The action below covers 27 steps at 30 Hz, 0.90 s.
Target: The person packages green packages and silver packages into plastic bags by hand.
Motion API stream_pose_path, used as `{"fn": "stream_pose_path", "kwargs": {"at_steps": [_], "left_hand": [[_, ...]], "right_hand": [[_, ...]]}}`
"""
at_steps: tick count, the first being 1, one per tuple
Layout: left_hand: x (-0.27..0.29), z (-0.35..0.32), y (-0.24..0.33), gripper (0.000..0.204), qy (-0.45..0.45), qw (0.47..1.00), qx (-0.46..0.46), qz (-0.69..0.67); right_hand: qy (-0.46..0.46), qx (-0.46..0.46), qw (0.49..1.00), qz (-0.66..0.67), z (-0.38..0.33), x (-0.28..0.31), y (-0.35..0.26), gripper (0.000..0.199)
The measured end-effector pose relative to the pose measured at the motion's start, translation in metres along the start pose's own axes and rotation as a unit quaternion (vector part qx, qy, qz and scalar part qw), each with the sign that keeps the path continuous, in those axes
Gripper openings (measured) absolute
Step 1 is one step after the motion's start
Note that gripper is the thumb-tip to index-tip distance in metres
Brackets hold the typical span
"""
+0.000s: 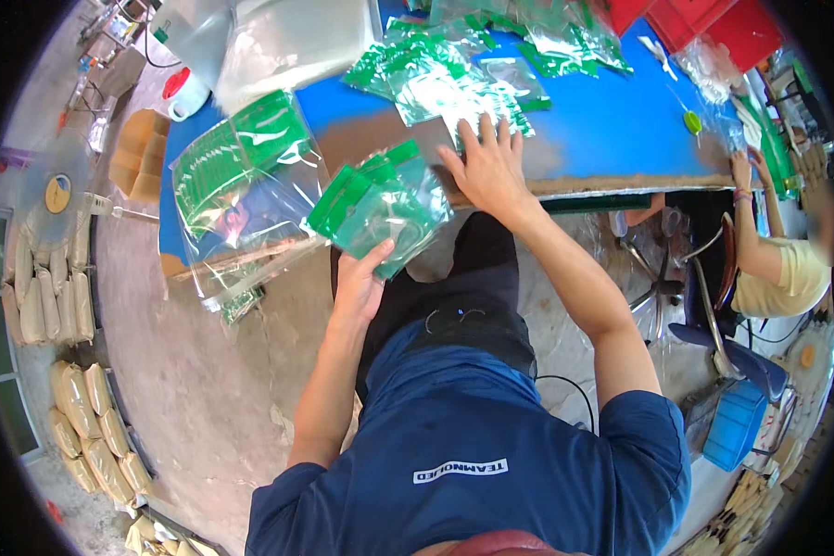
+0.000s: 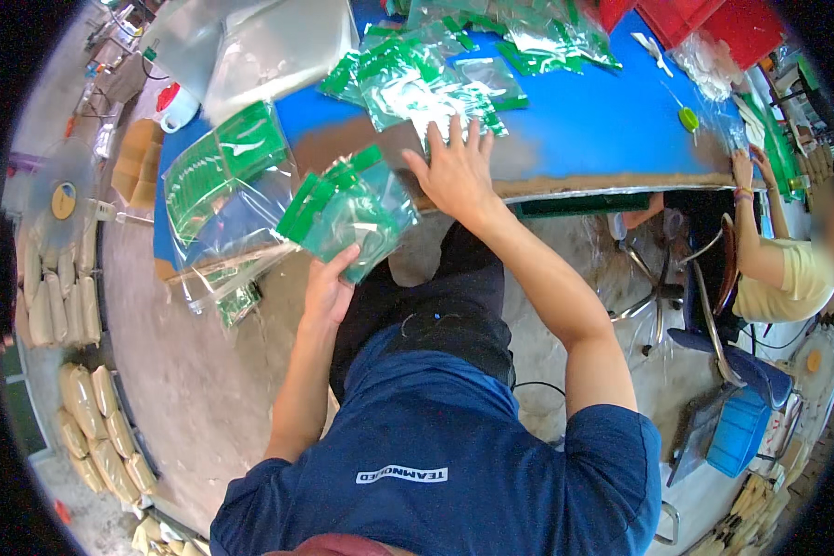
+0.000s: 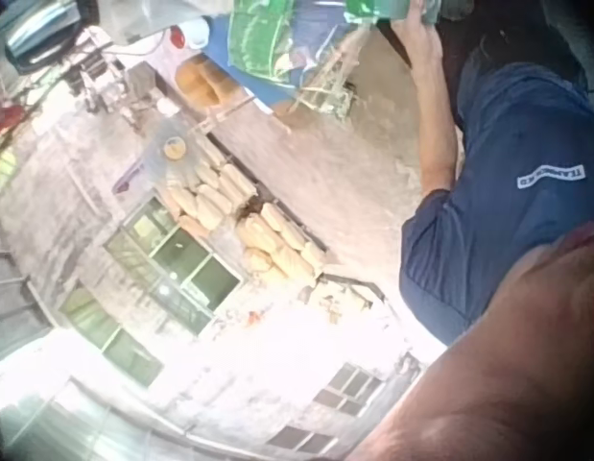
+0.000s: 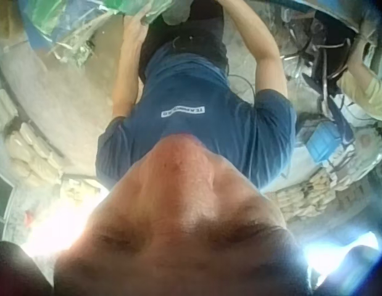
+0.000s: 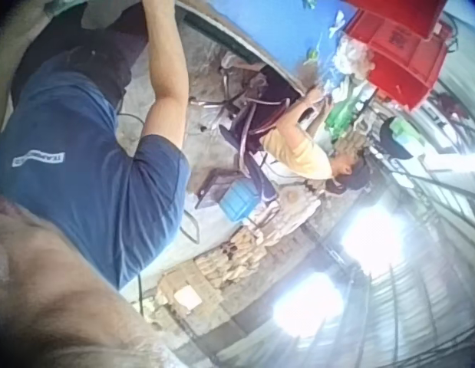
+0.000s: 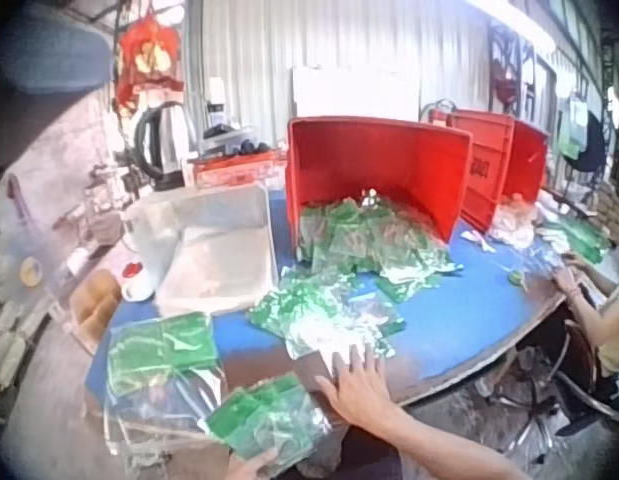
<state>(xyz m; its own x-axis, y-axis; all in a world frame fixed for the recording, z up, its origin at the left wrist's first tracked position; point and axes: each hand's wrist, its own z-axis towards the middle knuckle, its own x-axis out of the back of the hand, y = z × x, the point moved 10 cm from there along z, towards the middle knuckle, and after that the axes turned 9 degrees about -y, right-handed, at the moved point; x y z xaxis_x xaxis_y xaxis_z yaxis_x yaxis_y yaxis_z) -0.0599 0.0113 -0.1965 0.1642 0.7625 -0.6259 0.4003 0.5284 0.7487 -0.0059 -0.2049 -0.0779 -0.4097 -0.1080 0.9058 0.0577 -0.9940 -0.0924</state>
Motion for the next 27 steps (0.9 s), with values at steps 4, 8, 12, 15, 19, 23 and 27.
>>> {"fn": "stream_pose_path", "kwargs": {"at_steps": [4, 8, 12, 15, 19, 23, 27], "left_hand": [[-0.016, -0.002, -0.01, 0.049, -0.027, 0.996, 0.06, -0.06], [-0.025, 0.003, -0.02, 0.05, -0.032, 0.995, 0.073, -0.053], [-0.006, -0.002, -0.006, 0.048, 0.006, 0.993, 0.005, -0.117], [-0.009, -0.002, -0.005, 0.053, 0.008, 0.991, -0.001, -0.137], [-0.025, -0.001, -0.015, 0.052, 0.008, 0.992, 0.033, -0.125], [-0.011, -0.004, -0.021, 0.055, -0.012, 0.993, 0.038, -0.109], [0.001, -0.015, -0.02, 0.063, -0.027, 0.989, 0.028, -0.14]], "right_hand": [[-0.148, 0.087, 0.945, 0.278, -0.036, 0.004, -0.021, 0.037], [-0.188, 0.111, 0.87, 0.442, -0.002, -0.006, -0.033, 0.031], [-0.03, 0.174, 0.981, 0.084, 0.054, -0.027, -0.007, 0.044], [-0.15, 0.28, 0.93, 0.187, 0.011, -0.022, -0.034, 0.042], [-0.208, 0.261, 0.879, 0.34, 0.0, 0.005, -0.045, 0.03], [-0.05, 0.17, 0.972, 0.151, 0.085, -0.027, -0.004, 0.063], [-0.156, 0.213, 0.957, 0.122, 0.022, -0.037, -0.024, 0.088]]}}
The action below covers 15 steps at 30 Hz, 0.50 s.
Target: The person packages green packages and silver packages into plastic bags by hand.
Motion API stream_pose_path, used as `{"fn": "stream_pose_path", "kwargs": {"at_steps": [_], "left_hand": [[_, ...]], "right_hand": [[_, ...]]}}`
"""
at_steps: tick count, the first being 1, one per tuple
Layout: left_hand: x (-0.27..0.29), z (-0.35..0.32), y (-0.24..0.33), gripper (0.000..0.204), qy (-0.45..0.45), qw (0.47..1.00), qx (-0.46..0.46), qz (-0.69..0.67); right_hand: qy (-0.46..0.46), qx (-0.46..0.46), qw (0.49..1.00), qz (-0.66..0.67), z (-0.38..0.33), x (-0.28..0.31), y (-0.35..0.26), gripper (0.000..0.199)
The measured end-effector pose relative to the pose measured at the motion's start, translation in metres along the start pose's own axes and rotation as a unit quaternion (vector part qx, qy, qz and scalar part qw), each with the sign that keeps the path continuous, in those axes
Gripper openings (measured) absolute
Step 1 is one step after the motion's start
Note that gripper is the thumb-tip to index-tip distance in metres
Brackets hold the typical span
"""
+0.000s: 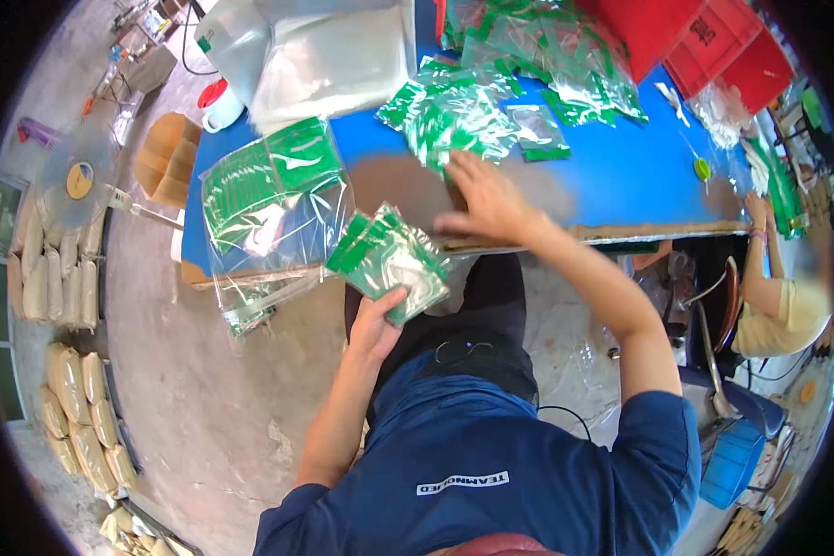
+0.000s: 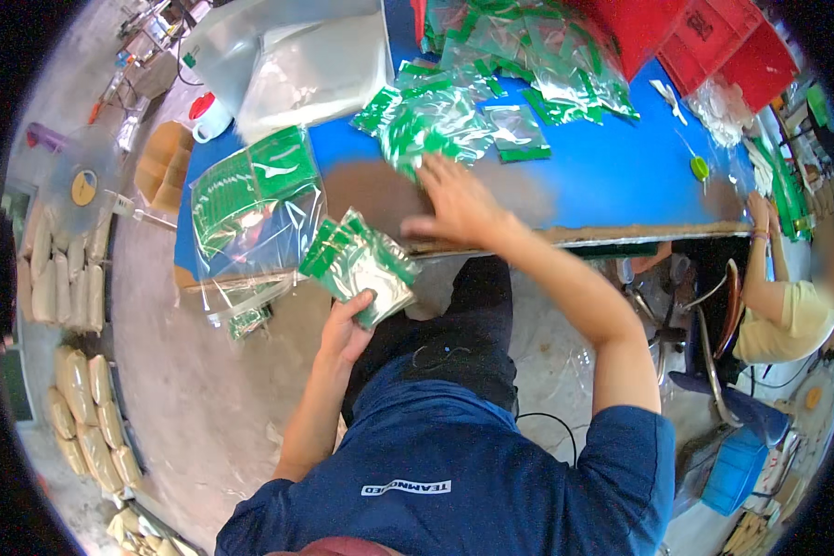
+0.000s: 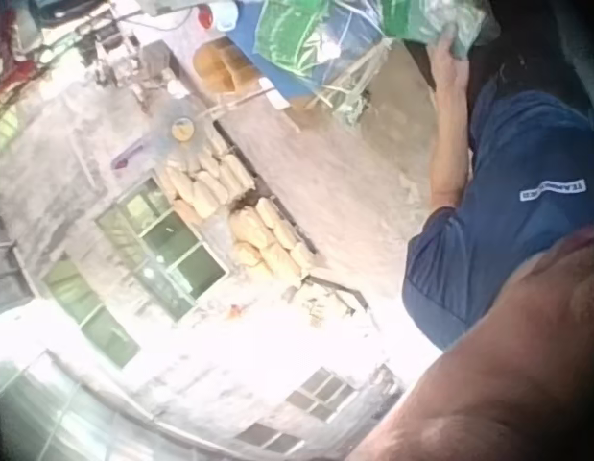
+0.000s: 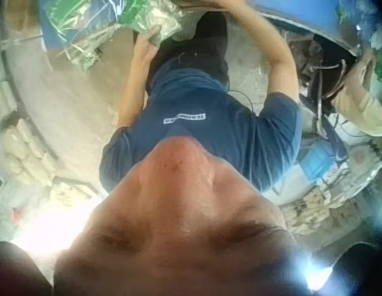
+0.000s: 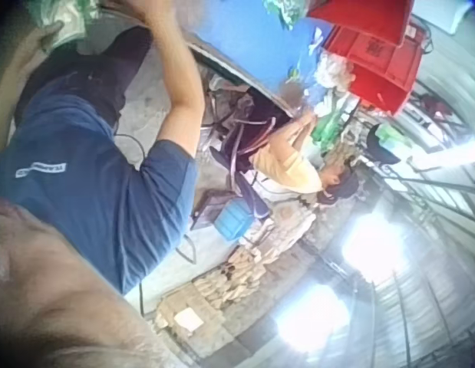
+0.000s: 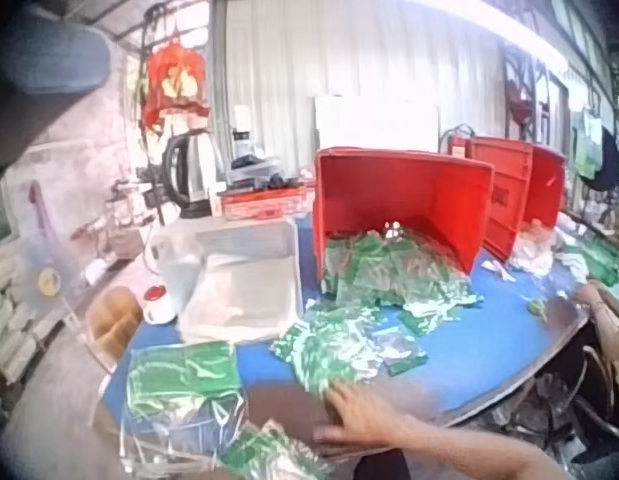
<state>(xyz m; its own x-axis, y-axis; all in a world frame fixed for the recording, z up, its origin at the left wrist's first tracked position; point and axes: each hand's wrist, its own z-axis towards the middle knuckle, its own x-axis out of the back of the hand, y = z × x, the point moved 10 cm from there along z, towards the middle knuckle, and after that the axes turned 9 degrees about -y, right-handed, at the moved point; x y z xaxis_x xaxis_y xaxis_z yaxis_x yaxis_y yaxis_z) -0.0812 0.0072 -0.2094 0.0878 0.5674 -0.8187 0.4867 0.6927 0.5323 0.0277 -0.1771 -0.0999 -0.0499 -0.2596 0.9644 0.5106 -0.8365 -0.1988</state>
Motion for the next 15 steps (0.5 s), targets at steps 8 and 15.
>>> {"fn": "stream_pose_path", "kwargs": {"at_steps": [8, 15], "left_hand": [[-0.009, -0.013, -0.005, 0.06, -0.06, 0.995, 0.038, -0.069], [-0.03, 0.002, 0.012, 0.058, -0.033, 0.982, -0.004, 0.184]], "right_hand": [[0.137, -0.247, 0.745, 0.604, -0.09, 0.004, -0.019, 0.019], [0.082, -0.195, 0.771, 0.6, -0.071, -0.004, -0.025, 0.018]]}}
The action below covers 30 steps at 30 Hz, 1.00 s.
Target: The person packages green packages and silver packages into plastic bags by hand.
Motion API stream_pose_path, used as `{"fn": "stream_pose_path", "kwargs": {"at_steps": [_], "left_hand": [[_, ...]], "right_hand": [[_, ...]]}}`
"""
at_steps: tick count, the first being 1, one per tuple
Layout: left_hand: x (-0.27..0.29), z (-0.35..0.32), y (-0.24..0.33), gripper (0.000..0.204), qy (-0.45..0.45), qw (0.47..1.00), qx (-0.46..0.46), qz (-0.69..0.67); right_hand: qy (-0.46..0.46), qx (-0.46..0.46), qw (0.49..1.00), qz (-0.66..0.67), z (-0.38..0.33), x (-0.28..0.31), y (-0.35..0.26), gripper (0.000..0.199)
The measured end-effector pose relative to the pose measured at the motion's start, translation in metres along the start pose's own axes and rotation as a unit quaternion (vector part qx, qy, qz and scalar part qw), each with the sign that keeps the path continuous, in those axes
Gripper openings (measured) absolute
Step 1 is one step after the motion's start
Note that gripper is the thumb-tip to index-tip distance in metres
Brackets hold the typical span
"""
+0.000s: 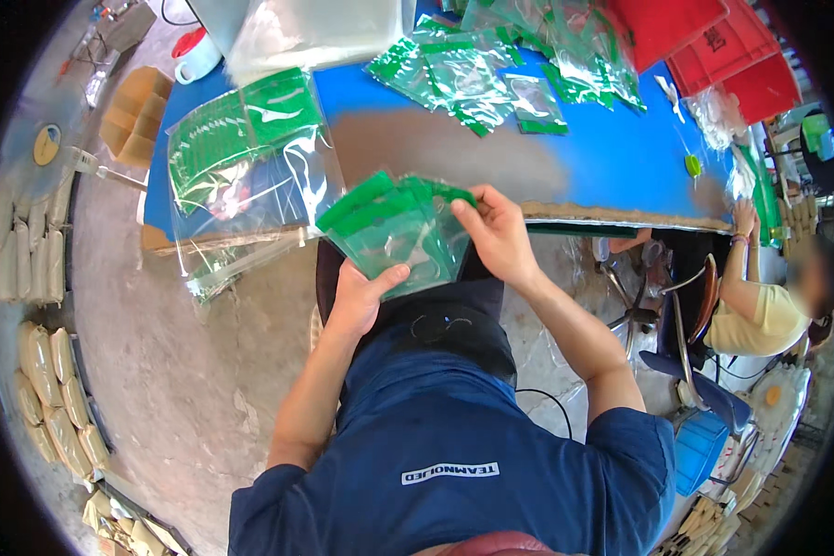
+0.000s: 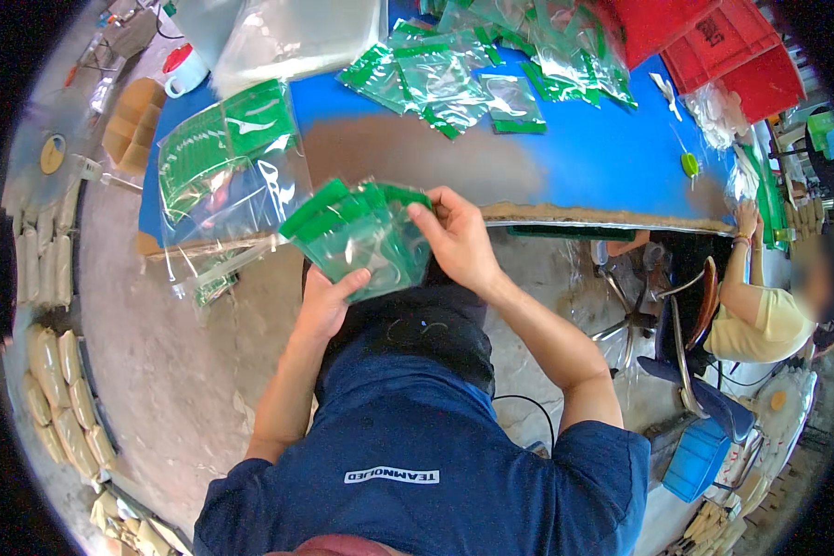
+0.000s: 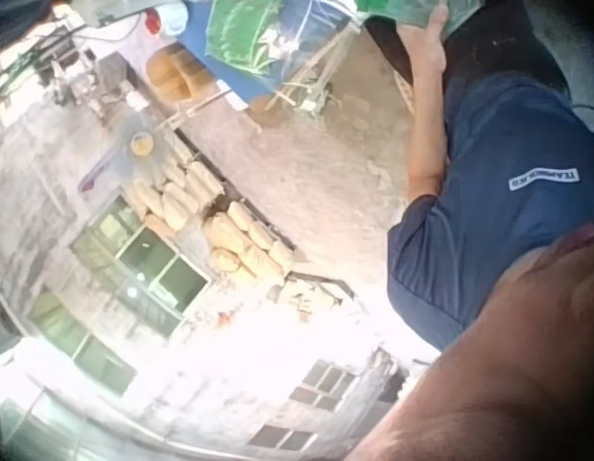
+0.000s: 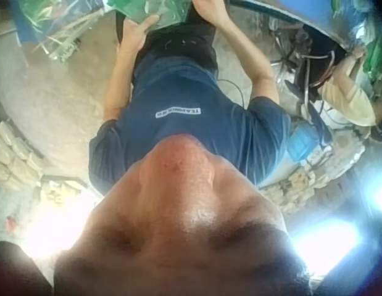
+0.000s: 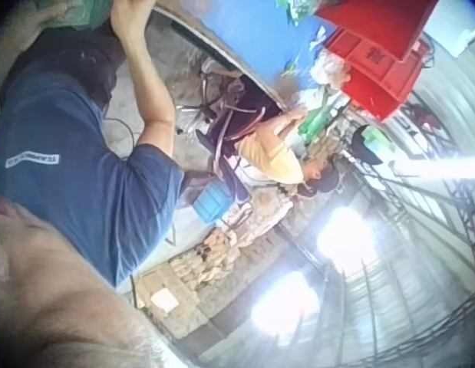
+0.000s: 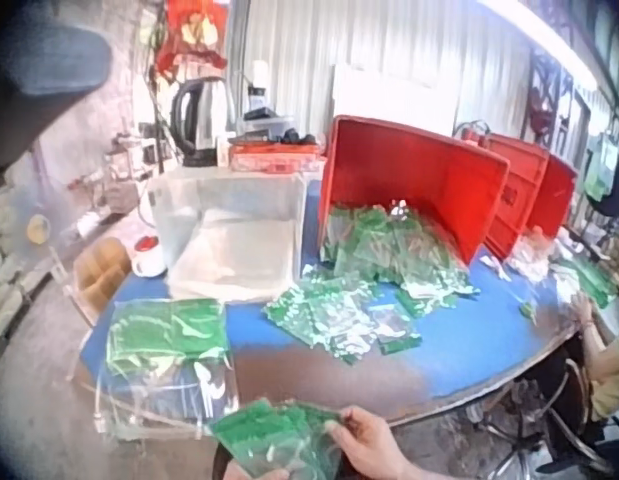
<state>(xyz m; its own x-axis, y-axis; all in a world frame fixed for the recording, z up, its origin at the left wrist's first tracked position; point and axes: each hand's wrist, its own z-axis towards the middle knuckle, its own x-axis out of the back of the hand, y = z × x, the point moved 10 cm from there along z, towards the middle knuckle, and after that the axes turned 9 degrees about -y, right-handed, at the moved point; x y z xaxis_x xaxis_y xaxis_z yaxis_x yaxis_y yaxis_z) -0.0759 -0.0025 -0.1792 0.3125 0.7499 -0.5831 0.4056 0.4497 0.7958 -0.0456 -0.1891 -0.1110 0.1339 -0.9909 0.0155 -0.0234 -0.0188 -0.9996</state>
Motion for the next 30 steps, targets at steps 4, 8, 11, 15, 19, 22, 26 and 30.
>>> {"fn": "stream_pose_path", "kwargs": {"at_steps": [4, 8, 11, 15, 19, 22, 26, 30], "left_hand": [[-0.008, -0.012, 0.009, 0.056, 0.002, 1.0, -0.009, -0.002], [-0.005, -0.021, -0.003, 0.056, 0.022, 0.996, 0.036, -0.074], [-0.006, -0.02, -0.016, 0.065, 0.023, 0.984, 0.048, -0.169], [0.013, -0.02, -0.025, 0.064, 0.056, 0.975, 0.023, -0.215], [0.012, -0.011, -0.023, 0.058, 0.053, 0.98, 0.026, -0.189], [0.011, -0.007, -0.008, 0.06, 0.035, 0.982, -0.019, -0.182], [0.004, 0.003, -0.011, 0.059, 0.06, 0.982, 0.002, -0.176], [-0.005, 0.003, -0.016, 0.055, 0.067, 0.982, -0.006, -0.177]], "right_hand": [[-0.119, -0.057, 0.985, -0.112, 0.03, -0.014, -0.016, 0.033], [0.044, 0.2, 0.924, -0.324, 0.122, 0.035, -0.063, 0.038], [0.002, 0.181, 0.828, -0.531, 0.178, 0.053, -0.03, 0.053], [0.036, 0.098, 0.746, -0.658, 0.148, 0.021, 0.014, 0.068], [0.041, 0.081, 0.789, -0.607, 0.09, 0.018, -0.003, 0.072], [0.096, 0.16, 0.802, -0.568, 0.069, 0.03, -0.041, 0.063], [-0.08, 0.201, 0.777, -0.591, 0.015, -0.013, -0.02, 0.046], [-0.24, 0.145, 0.881, -0.381, 0.027, -0.021, -0.033, 0.026]]}}
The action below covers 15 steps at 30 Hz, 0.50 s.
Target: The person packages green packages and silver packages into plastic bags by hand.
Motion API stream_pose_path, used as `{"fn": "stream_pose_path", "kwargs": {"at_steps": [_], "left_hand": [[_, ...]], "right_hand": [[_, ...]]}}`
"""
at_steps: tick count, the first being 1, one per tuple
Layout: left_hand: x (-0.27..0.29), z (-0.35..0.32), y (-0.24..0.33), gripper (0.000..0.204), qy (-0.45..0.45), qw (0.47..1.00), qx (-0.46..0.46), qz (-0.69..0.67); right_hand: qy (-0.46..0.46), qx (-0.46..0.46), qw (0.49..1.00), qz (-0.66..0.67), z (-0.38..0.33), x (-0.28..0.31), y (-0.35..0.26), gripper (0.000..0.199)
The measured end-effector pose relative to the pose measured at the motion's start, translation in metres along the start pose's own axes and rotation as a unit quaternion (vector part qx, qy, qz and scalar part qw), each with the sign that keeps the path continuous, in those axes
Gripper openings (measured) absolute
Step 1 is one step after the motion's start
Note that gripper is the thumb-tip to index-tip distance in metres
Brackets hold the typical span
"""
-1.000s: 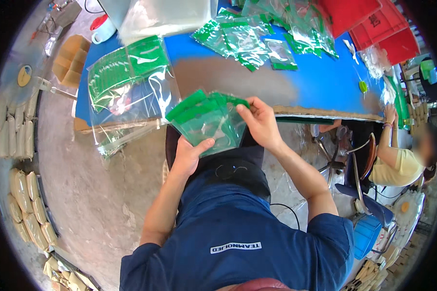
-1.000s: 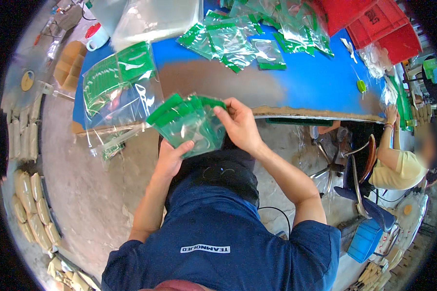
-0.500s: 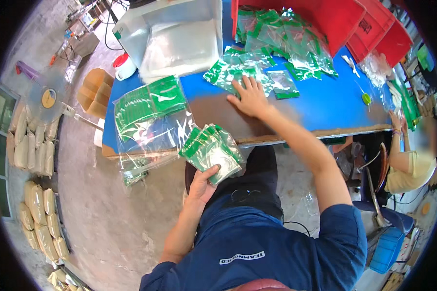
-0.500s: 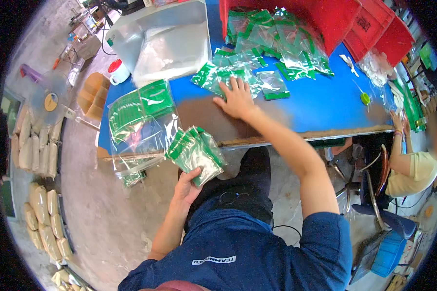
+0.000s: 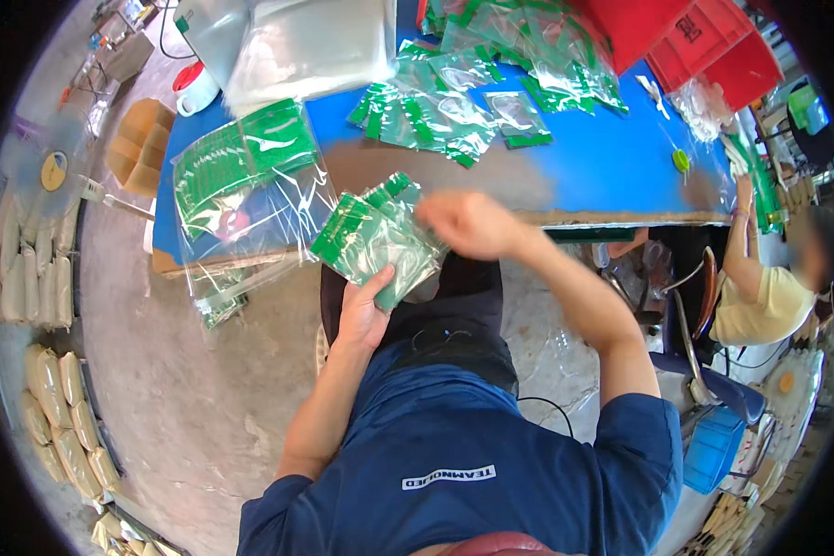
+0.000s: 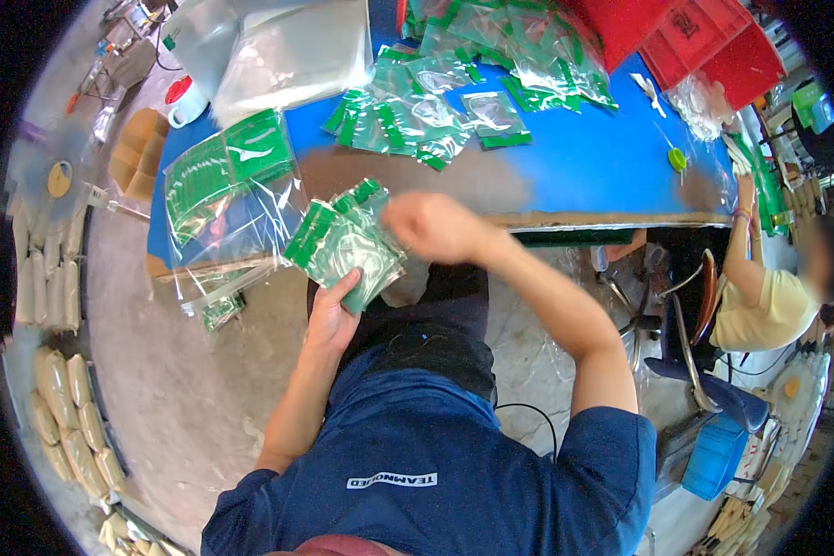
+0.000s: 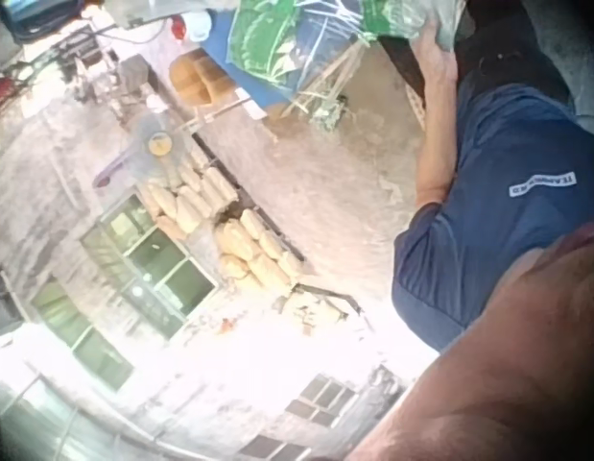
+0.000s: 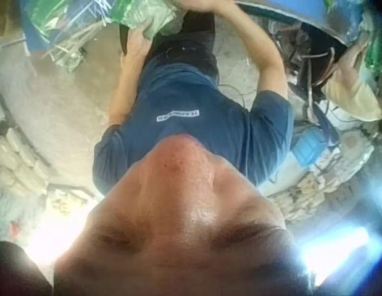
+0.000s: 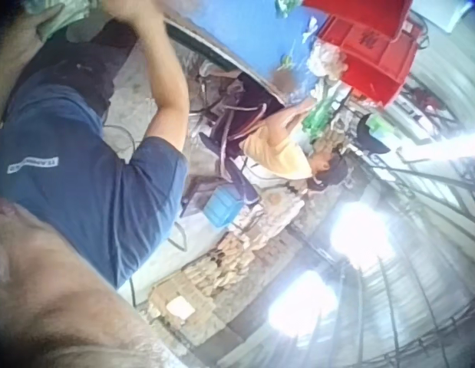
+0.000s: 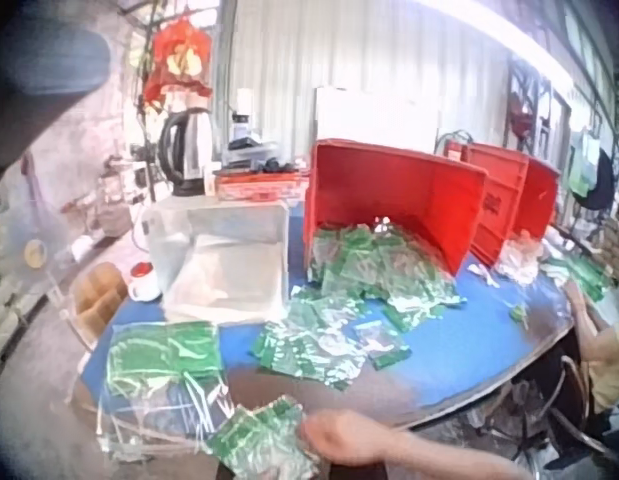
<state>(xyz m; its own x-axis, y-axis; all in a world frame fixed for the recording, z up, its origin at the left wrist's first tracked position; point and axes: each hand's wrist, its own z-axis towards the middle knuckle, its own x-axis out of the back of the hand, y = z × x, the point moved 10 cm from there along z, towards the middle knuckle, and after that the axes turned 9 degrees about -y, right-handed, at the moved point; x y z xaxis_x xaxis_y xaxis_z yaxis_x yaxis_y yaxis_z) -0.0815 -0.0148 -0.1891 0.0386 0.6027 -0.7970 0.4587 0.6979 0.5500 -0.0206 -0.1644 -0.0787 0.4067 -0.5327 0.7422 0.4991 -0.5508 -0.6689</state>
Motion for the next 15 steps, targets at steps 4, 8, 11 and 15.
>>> {"fn": "stream_pose_path", "kwargs": {"at_steps": [4, 8, 11, 15], "left_hand": [[0.009, -0.006, -0.011, 0.056, -0.018, 1.0, 0.024, 0.001], [0.018, -0.015, -0.01, 0.059, -0.025, 0.996, 0.044, -0.07], [0.025, -0.005, -0.021, 0.057, -0.039, 0.994, 0.046, -0.092], [0.016, -0.002, -0.008, 0.057, -0.042, 0.997, 0.012, -0.071]], "right_hand": [[0.193, -0.089, 0.954, -0.21, 0.026, 0.087, 0.103, 0.053], [0.098, -0.082, 0.938, -0.321, 0.018, 0.04, 0.054, 0.051], [0.108, -0.03, 0.959, -0.261, -0.016, 0.012, -0.005, 0.041], [0.031, 0.067, 0.988, -0.134, -0.011, -0.025, -0.03, 0.035]]}}
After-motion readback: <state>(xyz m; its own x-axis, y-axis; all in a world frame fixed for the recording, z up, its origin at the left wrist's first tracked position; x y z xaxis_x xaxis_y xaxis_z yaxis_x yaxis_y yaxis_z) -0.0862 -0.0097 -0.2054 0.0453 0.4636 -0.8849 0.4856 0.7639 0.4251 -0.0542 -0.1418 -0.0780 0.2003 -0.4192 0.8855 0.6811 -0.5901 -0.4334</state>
